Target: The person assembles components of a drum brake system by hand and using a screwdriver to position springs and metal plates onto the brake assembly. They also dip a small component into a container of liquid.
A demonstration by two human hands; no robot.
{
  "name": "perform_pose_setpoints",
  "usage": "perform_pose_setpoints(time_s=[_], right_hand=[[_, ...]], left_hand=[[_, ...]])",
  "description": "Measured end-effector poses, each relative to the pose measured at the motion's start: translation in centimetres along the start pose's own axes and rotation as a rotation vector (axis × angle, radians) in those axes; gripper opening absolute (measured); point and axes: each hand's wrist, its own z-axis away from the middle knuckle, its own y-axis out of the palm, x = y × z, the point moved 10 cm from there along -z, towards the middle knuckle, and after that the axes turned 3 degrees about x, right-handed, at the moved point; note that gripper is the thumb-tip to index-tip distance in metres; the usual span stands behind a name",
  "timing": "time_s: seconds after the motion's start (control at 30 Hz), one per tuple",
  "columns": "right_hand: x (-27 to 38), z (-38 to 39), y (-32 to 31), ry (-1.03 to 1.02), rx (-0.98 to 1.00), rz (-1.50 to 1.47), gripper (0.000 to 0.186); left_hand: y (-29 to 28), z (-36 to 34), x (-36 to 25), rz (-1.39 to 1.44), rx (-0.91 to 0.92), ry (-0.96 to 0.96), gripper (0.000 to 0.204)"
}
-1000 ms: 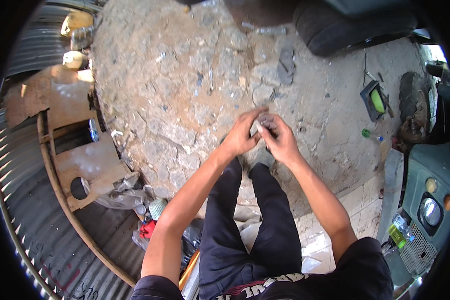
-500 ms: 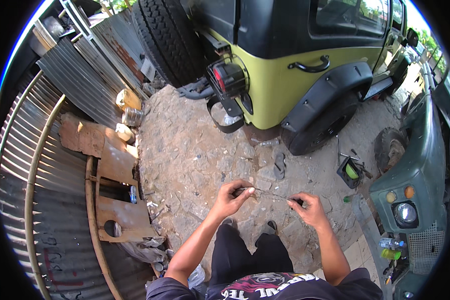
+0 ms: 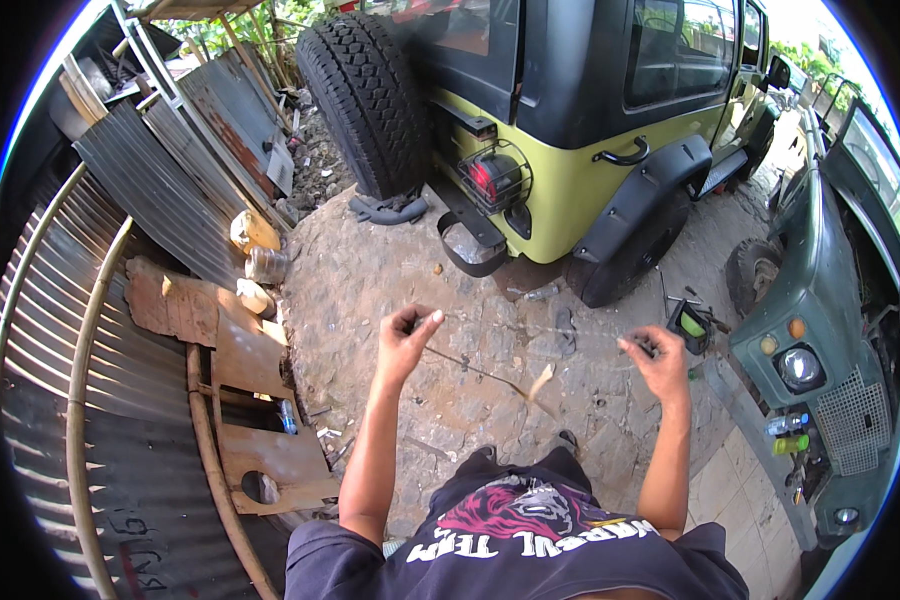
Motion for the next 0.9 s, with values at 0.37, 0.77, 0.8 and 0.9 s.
perform_pose_setpoints(time_s=[0.37, 0.77, 0.8, 0.9], right_hand=[[-0.9, 4.3, -6.2, 0.093, -0.286, -0.039, 0.017], [-3.9, 6.8, -6.7, 0.108, -0.319, -0.089, 0.019], [-4.3, 7.1, -7.5, 0.111, -0.334, -0.072, 0.02], [-7.2, 8.5, -10.3, 0.191, -0.404, -0.087, 0.021]], left_hand=[[3.9, -3.7, -1.9, 0.103, 0.269, 0.046, 0.021], [28.2, 1.4, -3.2, -0.131, 0.803, 0.141, 0.023], [29.8, 1.5, -3.6, -0.169, 0.821, 0.146, 0.022], [33.8, 1.3, -5.3, 0.02, 0.866, 0.12, 0.02]])
